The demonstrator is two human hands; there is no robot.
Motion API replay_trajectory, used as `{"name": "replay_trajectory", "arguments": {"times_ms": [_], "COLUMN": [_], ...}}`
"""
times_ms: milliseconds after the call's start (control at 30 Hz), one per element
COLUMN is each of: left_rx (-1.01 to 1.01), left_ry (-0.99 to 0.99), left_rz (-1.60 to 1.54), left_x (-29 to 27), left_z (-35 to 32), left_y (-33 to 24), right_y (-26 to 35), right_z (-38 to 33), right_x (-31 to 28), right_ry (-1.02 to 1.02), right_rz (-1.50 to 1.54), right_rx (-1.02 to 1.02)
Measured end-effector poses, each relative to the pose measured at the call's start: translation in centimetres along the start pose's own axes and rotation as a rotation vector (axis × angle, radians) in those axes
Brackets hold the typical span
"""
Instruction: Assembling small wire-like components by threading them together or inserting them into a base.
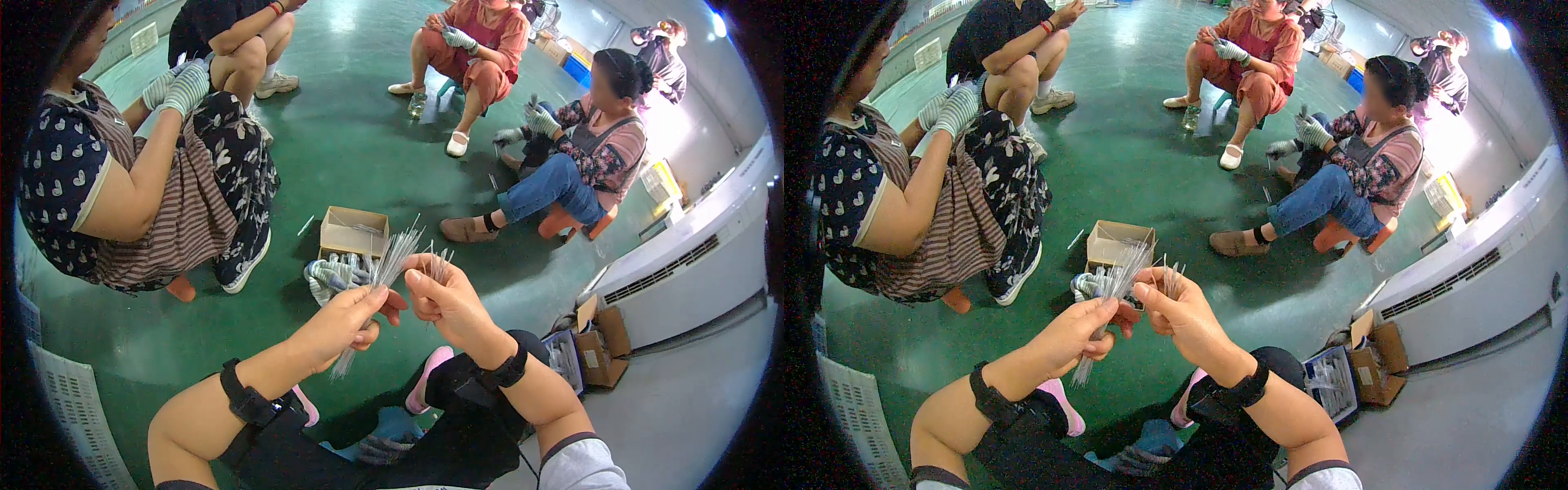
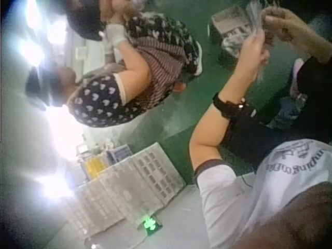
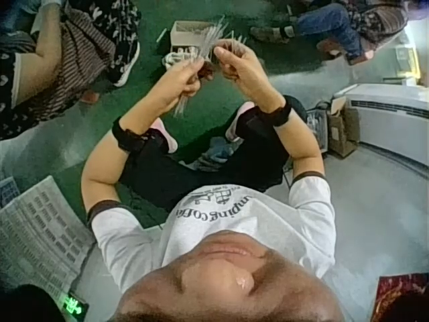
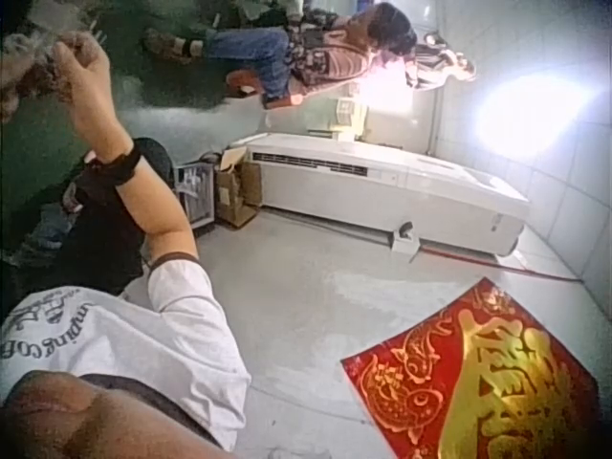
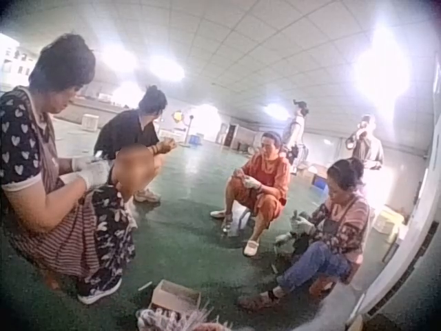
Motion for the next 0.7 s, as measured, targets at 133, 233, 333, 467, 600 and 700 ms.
{"name": "replay_trajectory", "arguments": {"times_ms": [133, 233, 333, 467, 600, 700], "left_rx": [-0.018, -0.006, 0.026, 0.057, 0.046, 0.032], "left_ry": [0.002, -0.007, -0.034, -0.071, -0.065, -0.029], "left_rz": [0.038, 0.045, 0.036, -0.01, -0.079, -0.05], "left_x": [0.1, 0.1, -0.2, -0.7, -1.0, -0.7], "left_z": [-0.1, -0.1, -0.1, -0.1, -0.1, 0.0], "left_y": [0.2, 0.1, -0.1, -0.4, -0.5, -0.2], "right_y": [0.0, 0.1, 0.4, 0.8, 0.7, 0.7], "right_z": [0.2, 0.2, 0.2, 0.2, 0.3, 0.3], "right_x": [-1.0, -1.1, -1.4, -1.4, -1.4, -1.3], "right_ry": [-0.057, -0.067, -0.082, -0.098, -0.098, -0.083], "right_rz": [-0.048, -0.039, -0.043, -0.048, -0.046, -0.054], "right_rx": [-0.044, -0.059, -0.075, -0.105, -0.106, -0.112]}}
Point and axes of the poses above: each hand's wrist, its own z-axis towards the middle knuckle, its own x-axis out of the palm, y = z × x, the point moved 9 cm from there along z, towards the middle knuckle, and after that the axes turned 14 degrees about -x, right-handed, at the moved point
